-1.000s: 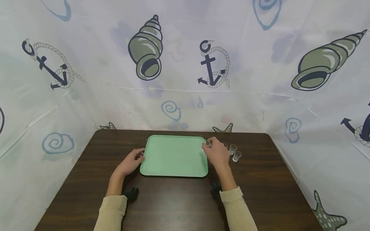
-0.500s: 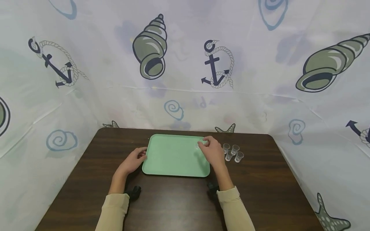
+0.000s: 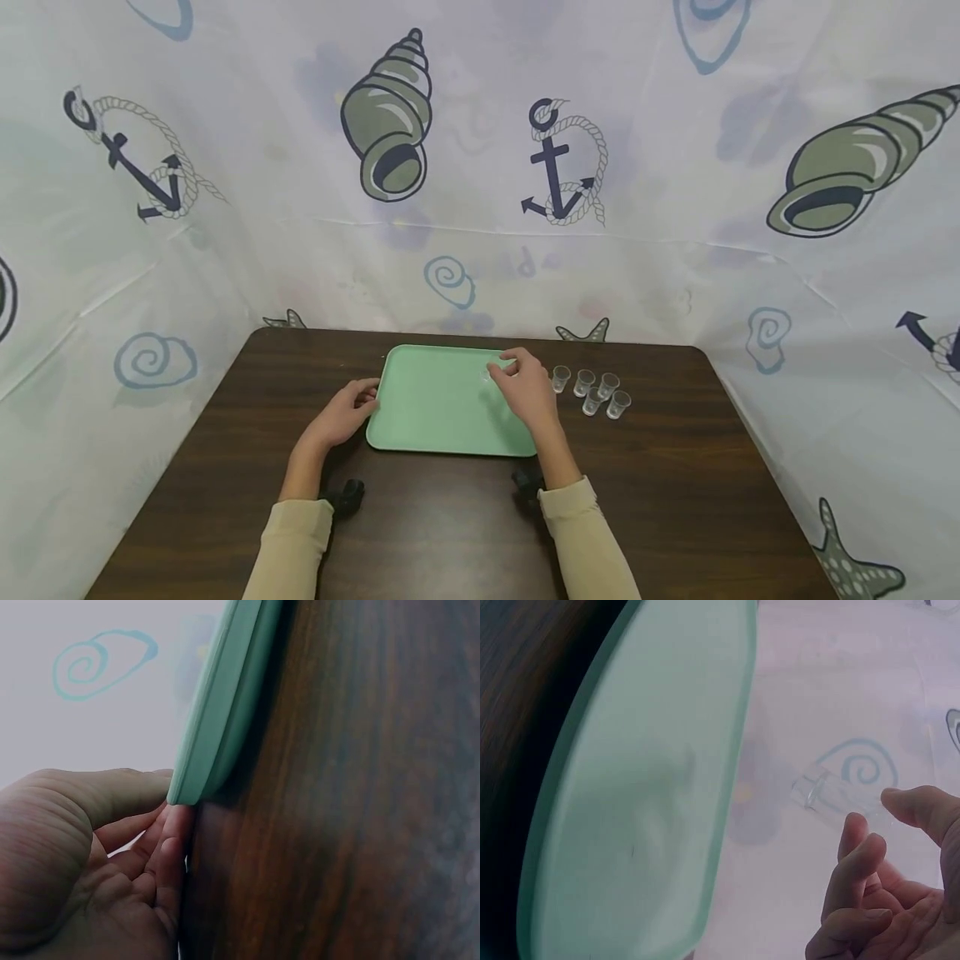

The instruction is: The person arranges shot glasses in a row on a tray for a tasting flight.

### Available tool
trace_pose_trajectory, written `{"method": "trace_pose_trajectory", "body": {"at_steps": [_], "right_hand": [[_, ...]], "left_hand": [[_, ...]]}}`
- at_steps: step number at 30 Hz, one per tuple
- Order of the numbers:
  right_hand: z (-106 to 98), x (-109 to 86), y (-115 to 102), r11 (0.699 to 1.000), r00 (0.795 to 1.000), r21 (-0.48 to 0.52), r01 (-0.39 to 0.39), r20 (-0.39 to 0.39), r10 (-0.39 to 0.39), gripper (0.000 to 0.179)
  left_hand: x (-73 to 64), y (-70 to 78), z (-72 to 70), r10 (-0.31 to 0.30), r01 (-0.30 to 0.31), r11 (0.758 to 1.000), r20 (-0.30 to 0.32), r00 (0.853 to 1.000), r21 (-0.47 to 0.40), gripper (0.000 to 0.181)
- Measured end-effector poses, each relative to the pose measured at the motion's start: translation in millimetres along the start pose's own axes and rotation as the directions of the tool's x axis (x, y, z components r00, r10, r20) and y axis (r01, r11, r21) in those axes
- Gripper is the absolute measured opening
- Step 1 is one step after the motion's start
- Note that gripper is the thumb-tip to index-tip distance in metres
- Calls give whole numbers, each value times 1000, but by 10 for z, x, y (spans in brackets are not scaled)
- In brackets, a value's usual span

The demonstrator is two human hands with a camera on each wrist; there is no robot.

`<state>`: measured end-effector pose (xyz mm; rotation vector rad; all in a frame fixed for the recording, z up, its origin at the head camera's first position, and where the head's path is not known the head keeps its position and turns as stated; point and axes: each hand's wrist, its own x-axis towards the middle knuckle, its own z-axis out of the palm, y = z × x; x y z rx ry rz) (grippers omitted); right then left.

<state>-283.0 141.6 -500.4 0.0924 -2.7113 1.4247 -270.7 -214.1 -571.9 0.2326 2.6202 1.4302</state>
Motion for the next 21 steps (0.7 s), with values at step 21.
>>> {"method": "trace_pose_trajectory", "body": {"at_steps": [21], "right_hand": [[336,-6,-270,995,996,91,36,78,-43,43]], "left_hand": [[20,-12,-12,9,-9,1000,-8,1000,-1,49]]}}
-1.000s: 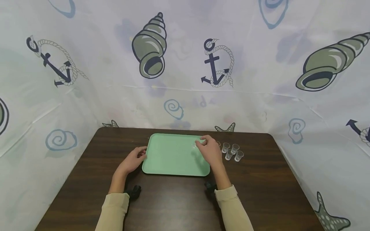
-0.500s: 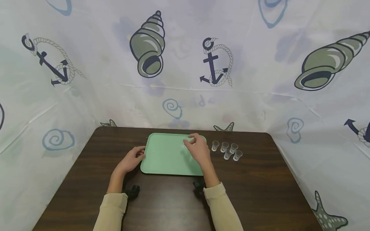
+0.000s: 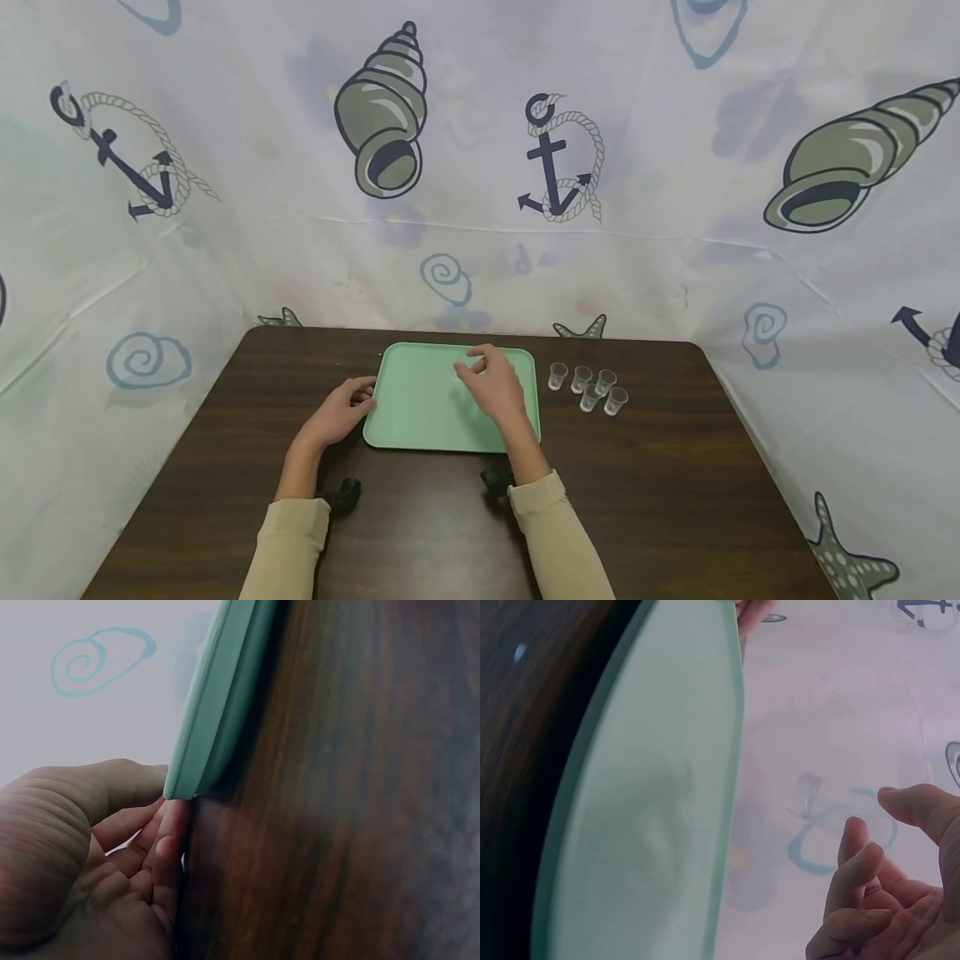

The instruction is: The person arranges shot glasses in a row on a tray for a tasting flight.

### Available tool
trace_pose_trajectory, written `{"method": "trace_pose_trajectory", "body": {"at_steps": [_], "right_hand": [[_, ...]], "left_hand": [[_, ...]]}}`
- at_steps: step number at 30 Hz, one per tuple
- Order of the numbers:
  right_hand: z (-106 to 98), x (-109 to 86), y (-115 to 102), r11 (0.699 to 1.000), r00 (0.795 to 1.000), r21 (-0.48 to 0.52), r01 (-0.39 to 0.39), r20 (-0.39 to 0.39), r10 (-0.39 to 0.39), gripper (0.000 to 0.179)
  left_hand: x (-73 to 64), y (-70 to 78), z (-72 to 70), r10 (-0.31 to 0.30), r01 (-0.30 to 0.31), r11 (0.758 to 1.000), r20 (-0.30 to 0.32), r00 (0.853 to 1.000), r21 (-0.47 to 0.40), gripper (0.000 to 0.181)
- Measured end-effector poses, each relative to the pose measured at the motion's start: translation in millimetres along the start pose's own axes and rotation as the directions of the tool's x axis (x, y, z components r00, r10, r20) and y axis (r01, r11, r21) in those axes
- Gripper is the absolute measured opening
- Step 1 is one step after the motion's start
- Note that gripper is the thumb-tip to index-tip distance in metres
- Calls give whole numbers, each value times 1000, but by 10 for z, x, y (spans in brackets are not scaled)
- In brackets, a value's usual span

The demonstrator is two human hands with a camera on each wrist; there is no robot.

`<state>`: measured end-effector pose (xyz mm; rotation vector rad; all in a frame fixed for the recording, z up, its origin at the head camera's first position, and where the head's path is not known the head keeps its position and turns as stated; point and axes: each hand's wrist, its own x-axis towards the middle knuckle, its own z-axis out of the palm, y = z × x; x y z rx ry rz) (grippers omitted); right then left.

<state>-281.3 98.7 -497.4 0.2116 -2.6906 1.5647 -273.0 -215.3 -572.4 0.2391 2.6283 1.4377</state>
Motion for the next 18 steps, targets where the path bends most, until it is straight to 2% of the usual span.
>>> {"method": "trace_pose_trajectory", "body": {"at_steps": [5,11,18], "right_hand": [[115,8,-38,1000,1000,-5,15,20,-15,46],[226,15,-84,1000,999,-1,9,38,-9,41],[384,24,-152,999,995,-35,28,92,-25,43]], "left_hand": [[-5,-12,-4,0,0,1000,-5,1000,-1,49],[5,-25,0,-15,15,1000,-3,1000,-3,49],[-17,-6,-24,-22,22,1000,-2,1000,3,51]]}}
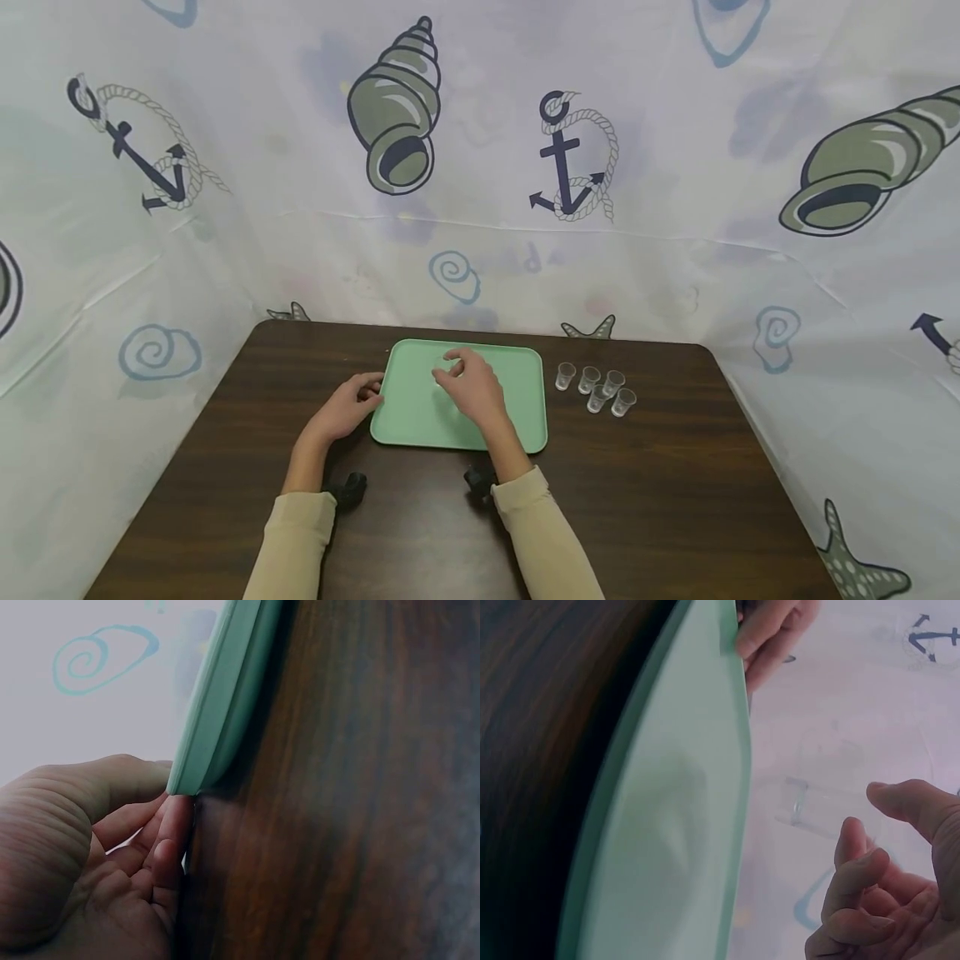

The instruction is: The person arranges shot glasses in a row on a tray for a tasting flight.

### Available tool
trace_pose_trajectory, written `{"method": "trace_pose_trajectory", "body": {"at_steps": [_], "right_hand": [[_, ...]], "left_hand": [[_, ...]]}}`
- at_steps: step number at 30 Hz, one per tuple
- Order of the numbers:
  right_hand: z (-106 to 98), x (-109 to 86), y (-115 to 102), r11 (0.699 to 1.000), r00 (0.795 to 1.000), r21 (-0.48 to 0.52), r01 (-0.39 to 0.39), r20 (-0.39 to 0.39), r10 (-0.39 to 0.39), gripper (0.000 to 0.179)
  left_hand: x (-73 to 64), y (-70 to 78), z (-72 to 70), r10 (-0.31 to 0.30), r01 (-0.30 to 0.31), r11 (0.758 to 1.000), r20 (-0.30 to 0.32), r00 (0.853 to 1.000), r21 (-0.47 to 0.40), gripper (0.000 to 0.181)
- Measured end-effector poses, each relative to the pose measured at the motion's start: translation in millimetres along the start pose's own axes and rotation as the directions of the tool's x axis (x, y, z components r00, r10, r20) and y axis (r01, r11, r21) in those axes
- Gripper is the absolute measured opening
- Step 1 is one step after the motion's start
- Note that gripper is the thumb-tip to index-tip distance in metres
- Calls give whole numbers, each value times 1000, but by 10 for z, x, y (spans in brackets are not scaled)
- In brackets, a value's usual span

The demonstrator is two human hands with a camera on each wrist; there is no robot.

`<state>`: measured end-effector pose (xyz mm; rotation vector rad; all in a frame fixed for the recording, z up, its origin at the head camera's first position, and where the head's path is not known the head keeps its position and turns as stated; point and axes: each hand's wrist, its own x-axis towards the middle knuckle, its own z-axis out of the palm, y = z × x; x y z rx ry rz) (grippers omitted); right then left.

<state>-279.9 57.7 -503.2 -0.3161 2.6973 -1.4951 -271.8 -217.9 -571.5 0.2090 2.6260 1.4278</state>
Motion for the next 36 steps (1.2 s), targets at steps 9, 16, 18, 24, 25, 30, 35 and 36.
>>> {"method": "trace_pose_trajectory", "body": {"at_steps": [9,16,18,24,25,30,35,36], "right_hand": [[135,34,-70,999,1000,-43,3,28,-2,44],[230,67,-105,997,999,-74,19,46,-16,41],[252,82,-112,996,998,-84,32,56,-27,41],[327,143,-117,994,997,-104,40,74,-32,44],[339,149,-119,994,997,-102,36,75,-28,44],[404,167,-141,996,995,-87,22,95,-14,44],[468,179,-135,996,992,-85,4,122,6,44],[479,180,-132,996,992,-92,-3,124,14,44]], "left_hand": [[30,24,-9,3,-3,1000,8,1000,-2,51],[72,55,-15,18,-18,1000,12,1000,10,51],[73,63,-20,17,-18,1000,12,1000,10,51],[61,57,-36,13,-13,1000,16,1000,3,50],[54,54,-40,13,-13,1000,18,1000,3,50],[32,32,-54,2,-2,1000,13,1000,5,50],[6,20,-64,-3,3,1000,18,1000,5,50],[0,18,-65,-3,2,1000,21,1000,3,50]]}}
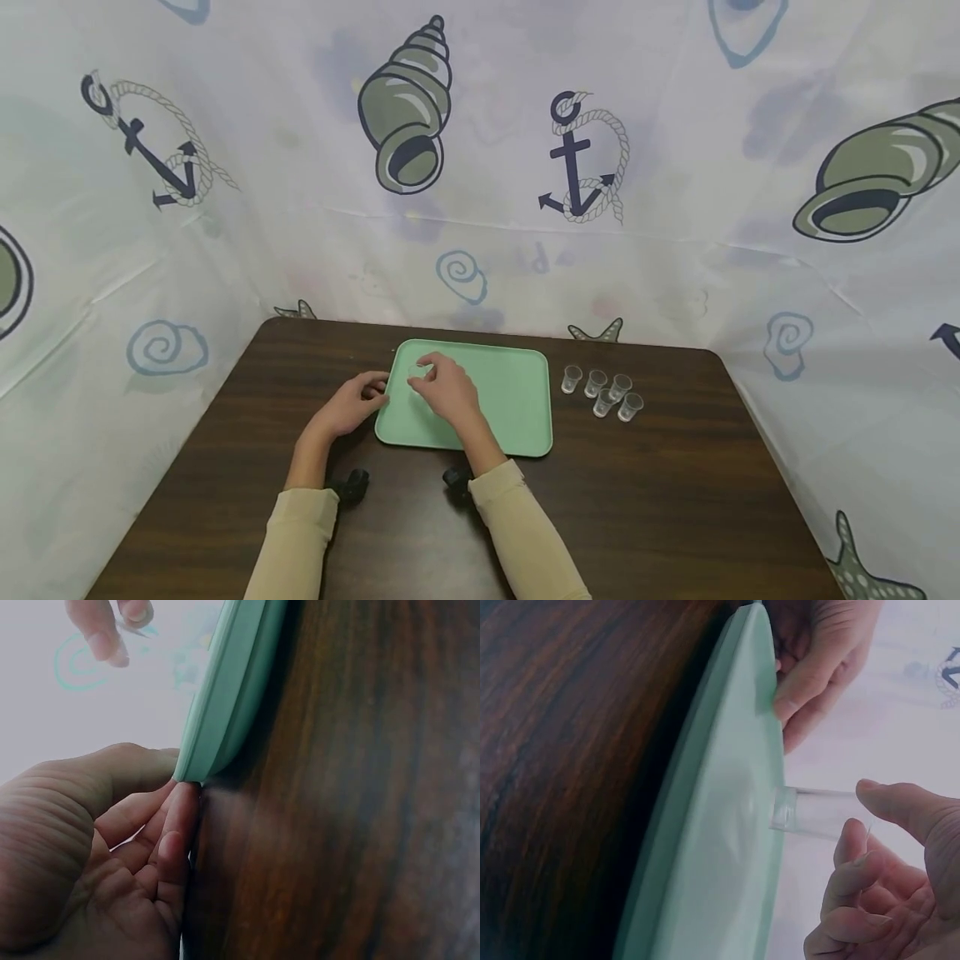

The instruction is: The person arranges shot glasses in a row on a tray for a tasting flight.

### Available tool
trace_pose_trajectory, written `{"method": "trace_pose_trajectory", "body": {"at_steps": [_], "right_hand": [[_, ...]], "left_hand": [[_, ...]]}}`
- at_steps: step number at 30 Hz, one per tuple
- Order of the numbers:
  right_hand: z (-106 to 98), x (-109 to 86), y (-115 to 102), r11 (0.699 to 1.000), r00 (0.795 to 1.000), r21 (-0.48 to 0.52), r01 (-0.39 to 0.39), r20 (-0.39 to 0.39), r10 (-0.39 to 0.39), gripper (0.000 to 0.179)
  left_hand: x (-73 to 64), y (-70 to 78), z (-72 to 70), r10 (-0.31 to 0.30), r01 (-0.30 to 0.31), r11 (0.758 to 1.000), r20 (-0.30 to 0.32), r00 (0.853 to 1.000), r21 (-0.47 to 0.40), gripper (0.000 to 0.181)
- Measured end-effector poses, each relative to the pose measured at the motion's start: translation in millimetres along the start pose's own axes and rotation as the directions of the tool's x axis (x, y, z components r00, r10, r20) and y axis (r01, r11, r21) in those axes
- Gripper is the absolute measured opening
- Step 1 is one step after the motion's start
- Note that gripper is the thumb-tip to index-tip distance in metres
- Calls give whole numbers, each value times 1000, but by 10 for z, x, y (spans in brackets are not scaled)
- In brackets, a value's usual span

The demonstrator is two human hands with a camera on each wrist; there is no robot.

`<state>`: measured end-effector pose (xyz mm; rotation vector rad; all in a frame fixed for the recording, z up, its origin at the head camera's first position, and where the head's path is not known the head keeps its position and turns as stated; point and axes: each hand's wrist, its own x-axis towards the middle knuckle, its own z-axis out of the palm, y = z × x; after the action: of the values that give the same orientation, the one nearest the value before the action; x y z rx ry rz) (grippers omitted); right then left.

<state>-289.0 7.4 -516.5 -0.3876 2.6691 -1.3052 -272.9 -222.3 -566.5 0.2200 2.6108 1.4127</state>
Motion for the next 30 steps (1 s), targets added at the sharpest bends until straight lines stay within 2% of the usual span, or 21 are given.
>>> {"method": "trace_pose_trajectory", "body": {"at_steps": [5,14,18,25,30], "right_hand": [[35,23,23,999,1000,-39,-18,12,18,43],[79,53,12,999,999,-26,-23,28,24,44],[92,61,-2,999,999,-28,-23,27,23,43],[159,61,30,998,998,-44,-51,35,52,44],[170,39,59,997,997,-41,-68,28,69,46]], "left_hand": [[-1,-1,4,-5,5,1000,5,1000,0,51],[25,-26,-12,-17,17,1000,17,1000,1,50],[25,-24,-19,-3,3,1000,18,1000,2,50],[-7,-17,-17,-22,22,1000,24,999,5,50],[-10,-6,-18,-13,13,1000,19,1000,1,49]]}}
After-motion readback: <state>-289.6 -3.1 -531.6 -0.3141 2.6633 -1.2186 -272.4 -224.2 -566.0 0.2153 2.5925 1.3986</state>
